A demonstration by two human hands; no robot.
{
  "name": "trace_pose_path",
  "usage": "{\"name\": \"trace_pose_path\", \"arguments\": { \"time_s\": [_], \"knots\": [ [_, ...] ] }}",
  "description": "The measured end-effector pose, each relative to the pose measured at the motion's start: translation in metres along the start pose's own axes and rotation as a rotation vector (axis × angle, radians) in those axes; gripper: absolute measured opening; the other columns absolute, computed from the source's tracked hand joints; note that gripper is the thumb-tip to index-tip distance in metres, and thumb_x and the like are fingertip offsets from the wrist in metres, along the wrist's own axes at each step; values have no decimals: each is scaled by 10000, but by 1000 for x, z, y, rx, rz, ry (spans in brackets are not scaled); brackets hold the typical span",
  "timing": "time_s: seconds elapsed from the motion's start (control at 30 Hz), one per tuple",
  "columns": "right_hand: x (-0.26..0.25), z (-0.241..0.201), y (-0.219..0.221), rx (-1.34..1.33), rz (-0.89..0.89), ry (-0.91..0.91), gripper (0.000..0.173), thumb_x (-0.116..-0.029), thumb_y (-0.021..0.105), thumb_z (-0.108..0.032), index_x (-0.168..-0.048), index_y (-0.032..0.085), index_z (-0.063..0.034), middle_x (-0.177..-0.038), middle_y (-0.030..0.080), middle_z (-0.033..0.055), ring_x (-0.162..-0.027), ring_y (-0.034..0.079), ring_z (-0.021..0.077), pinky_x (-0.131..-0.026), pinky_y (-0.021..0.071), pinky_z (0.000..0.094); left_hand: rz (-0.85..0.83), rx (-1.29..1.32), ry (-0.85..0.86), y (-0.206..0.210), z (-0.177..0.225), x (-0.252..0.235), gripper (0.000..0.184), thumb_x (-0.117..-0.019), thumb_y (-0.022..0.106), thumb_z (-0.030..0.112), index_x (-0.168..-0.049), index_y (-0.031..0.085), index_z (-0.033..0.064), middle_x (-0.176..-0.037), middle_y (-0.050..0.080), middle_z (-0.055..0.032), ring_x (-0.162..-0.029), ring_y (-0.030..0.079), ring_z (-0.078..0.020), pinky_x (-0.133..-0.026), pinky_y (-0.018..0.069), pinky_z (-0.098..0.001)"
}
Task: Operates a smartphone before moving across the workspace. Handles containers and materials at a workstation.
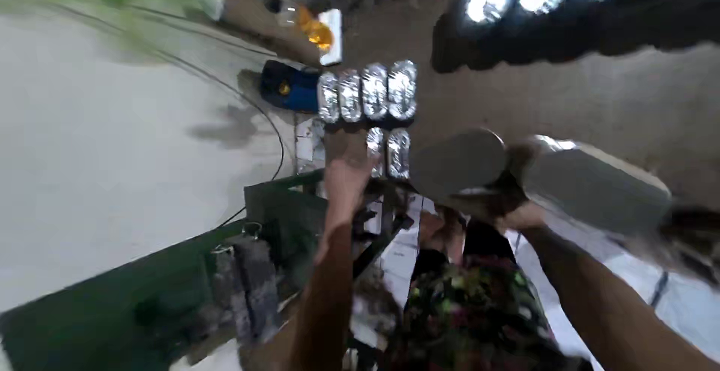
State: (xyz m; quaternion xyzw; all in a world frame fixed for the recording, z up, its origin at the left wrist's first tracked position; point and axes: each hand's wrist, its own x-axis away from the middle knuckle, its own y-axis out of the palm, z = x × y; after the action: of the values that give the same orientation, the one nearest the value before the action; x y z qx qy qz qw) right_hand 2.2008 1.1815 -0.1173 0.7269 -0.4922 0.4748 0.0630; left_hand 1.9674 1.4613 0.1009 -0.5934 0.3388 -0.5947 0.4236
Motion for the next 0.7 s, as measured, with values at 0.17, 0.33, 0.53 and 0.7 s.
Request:
{"name": "trace_pose_path", "arguments": {
  "time_s": [0.17, 0.33, 0.53, 0.7],
  "knots": [
    [13, -10, -10, -29, 140, 22, 729, -873, 637, -627, -1383, 617, -107, -1376, 621, 203, -1299, 561, 424, -1054, 412, 702, 45, 67, 387, -67, 30, 101, 442, -939, 759, 393, -1255, 715, 87, -1164, 739, -98, -1052, 725, -204, -931, 609, -457],
    [85, -94, -47, -110, -12, 51, 619, -1000, 624, -401, -1437, 530, 28, -1448, 533, 286, -1383, 473, 438, -1166, 321, 604, -26, -54, 1016, -58, 89, 134, 262, -961, 723, 310, -1057, 779, 73, -1428, 627, -83, -1235, 653, -261, -1008, 556, -494],
    [207, -157, -129, 257, 642, -336, 301, -888, 760, -398, -1001, 768, -119, -1099, 722, 111, -963, 709, 322, -774, 584, 581, -161, -292, 1130, -23, 131, 125, 390, -878, 812, 235, -1186, 709, 19, -1525, 499, -153, -1290, 587, -381, -932, 571, -586],
    [193, -139, -176, 489, 552, -40, 444, -915, 735, -346, -1261, 656, -79, -1528, 488, 160, -1199, 630, 414, -886, 550, 638, -380, -32, 1290, -32, 125, 74, 203, -903, 769, 181, -1047, 747, 41, -1067, 736, -147, -1016, 706, -320, -945, 554, -561]
  ]
}}
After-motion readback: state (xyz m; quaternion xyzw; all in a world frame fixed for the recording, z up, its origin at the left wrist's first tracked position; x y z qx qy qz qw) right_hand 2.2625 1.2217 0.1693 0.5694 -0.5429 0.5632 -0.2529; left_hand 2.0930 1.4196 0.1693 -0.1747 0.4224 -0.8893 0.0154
